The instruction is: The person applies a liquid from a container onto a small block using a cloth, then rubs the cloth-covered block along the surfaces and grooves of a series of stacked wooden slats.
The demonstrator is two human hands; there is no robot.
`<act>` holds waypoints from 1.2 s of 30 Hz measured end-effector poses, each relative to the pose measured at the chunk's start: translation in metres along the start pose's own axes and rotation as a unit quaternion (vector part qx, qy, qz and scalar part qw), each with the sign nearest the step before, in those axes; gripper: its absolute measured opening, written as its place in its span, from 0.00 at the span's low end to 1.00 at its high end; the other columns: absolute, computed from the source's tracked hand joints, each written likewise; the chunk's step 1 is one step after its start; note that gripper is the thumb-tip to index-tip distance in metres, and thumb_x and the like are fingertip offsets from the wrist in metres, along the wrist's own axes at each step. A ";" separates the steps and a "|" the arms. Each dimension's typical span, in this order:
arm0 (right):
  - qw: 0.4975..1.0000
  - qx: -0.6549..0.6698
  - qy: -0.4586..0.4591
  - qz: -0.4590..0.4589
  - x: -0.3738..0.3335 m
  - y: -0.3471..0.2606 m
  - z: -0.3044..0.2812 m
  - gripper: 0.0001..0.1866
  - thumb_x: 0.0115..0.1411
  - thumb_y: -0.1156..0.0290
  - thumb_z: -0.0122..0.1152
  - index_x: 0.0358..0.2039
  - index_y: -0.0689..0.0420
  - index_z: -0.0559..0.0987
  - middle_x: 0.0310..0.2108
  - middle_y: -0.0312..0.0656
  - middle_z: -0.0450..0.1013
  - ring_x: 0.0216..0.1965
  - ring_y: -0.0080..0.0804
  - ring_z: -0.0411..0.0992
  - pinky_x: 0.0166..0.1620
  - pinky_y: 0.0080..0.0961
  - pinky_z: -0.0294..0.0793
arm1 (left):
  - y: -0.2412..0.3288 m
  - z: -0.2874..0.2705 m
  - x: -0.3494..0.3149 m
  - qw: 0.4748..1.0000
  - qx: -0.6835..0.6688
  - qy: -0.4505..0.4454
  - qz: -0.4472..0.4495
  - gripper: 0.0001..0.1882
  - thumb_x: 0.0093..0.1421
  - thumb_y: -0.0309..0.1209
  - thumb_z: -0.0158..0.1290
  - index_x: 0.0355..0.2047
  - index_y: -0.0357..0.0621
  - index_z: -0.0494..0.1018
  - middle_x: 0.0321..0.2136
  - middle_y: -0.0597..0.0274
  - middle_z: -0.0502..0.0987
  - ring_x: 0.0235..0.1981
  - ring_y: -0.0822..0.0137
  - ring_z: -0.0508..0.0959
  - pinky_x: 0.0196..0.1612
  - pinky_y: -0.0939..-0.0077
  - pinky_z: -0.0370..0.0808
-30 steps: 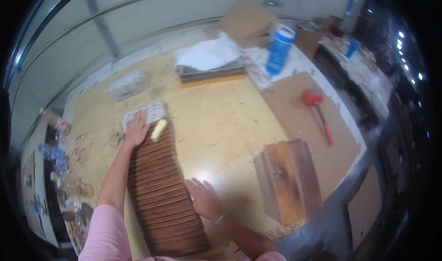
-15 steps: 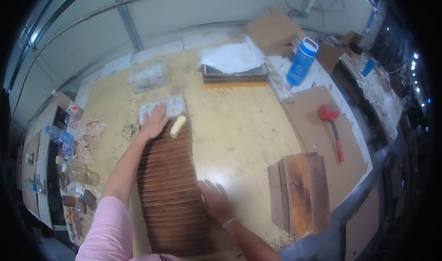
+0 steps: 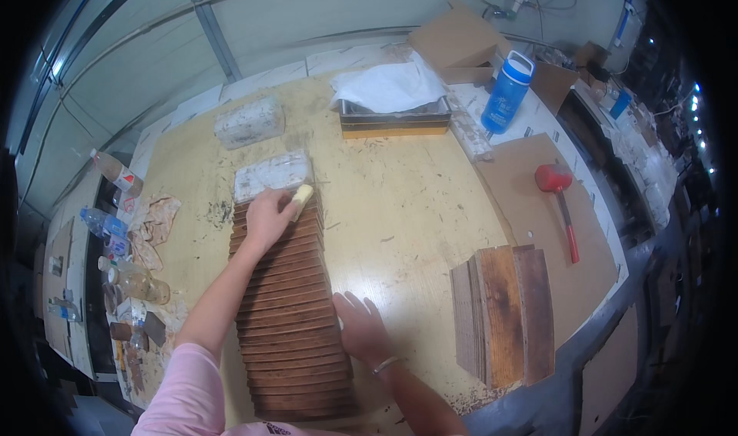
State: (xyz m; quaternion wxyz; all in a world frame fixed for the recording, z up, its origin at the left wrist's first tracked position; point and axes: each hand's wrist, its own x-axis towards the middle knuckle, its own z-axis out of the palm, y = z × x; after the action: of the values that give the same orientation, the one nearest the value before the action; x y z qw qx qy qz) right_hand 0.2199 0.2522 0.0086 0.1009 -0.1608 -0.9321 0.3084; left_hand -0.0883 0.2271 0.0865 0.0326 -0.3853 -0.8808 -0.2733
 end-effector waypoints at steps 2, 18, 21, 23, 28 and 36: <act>1.000 -0.004 0.008 -0.016 0.001 -0.001 0.001 0.32 0.58 0.77 0.50 0.66 0.57 0.68 0.66 0.45 0.68 0.70 0.40 0.61 0.71 0.48 0.56 | 0.000 0.007 -0.002 0.999 0.016 0.029 0.033 0.14 0.58 0.40 0.63 0.38 0.44 0.83 0.35 0.51 0.80 0.43 0.48 0.79 0.48 0.54 0.75; 0.996 -0.058 0.061 -0.016 0.192 0.049 0.011 0.37 0.59 0.79 0.49 0.71 0.57 0.61 0.70 0.43 0.63 0.72 0.42 0.56 0.73 0.46 0.50 | 0.005 0.028 0.010 0.994 0.106 0.003 -0.036 0.19 0.57 0.37 0.59 0.48 0.46 0.80 0.36 0.48 0.80 0.38 0.47 0.82 0.43 0.52 0.79; 0.994 -0.098 0.054 -0.014 0.188 0.045 0.011 0.36 0.60 0.76 0.50 0.71 0.57 0.61 0.70 0.39 0.63 0.73 0.38 0.55 0.73 0.45 0.50 | -0.020 0.009 0.004 0.992 0.107 0.051 -0.042 0.15 0.57 0.35 0.60 0.44 0.46 0.82 0.34 0.49 0.80 0.33 0.47 0.81 0.38 0.53 0.79; 0.993 -0.103 0.054 -0.015 0.190 0.043 0.012 0.36 0.60 0.76 0.50 0.71 0.57 0.61 0.70 0.38 0.64 0.73 0.37 0.55 0.73 0.44 0.50 | -0.014 0.015 0.011 0.989 0.095 0.116 0.012 0.16 0.57 0.35 0.61 0.46 0.47 0.81 0.33 0.49 0.79 0.33 0.47 0.81 0.37 0.54 0.80; 0.996 -0.080 0.036 -0.006 0.191 0.041 0.009 0.35 0.61 0.74 0.50 0.71 0.57 0.61 0.70 0.39 0.63 0.73 0.38 0.55 0.73 0.45 0.49 | 0.019 0.035 0.022 0.994 0.104 0.032 0.027 0.19 0.57 0.36 0.59 0.51 0.55 0.79 0.35 0.52 0.78 0.35 0.49 0.81 0.39 0.53 0.80; 0.995 -0.086 0.047 0.002 0.189 0.045 0.005 0.36 0.61 0.73 0.52 0.71 0.57 0.62 0.71 0.39 0.63 0.74 0.37 0.54 0.74 0.44 0.49 | -0.043 -0.006 -0.002 0.986 0.129 0.104 -0.033 0.17 0.56 0.33 0.60 0.48 0.54 0.83 0.33 0.53 0.77 0.36 0.51 0.81 0.39 0.55 0.79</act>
State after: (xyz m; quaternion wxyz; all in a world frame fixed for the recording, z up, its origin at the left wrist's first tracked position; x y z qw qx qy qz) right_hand 0.0535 0.3518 -0.0058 0.1294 -0.1853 -0.9490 0.2197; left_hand -0.1173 0.1988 0.0717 0.1645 -0.3181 -0.9128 -0.1964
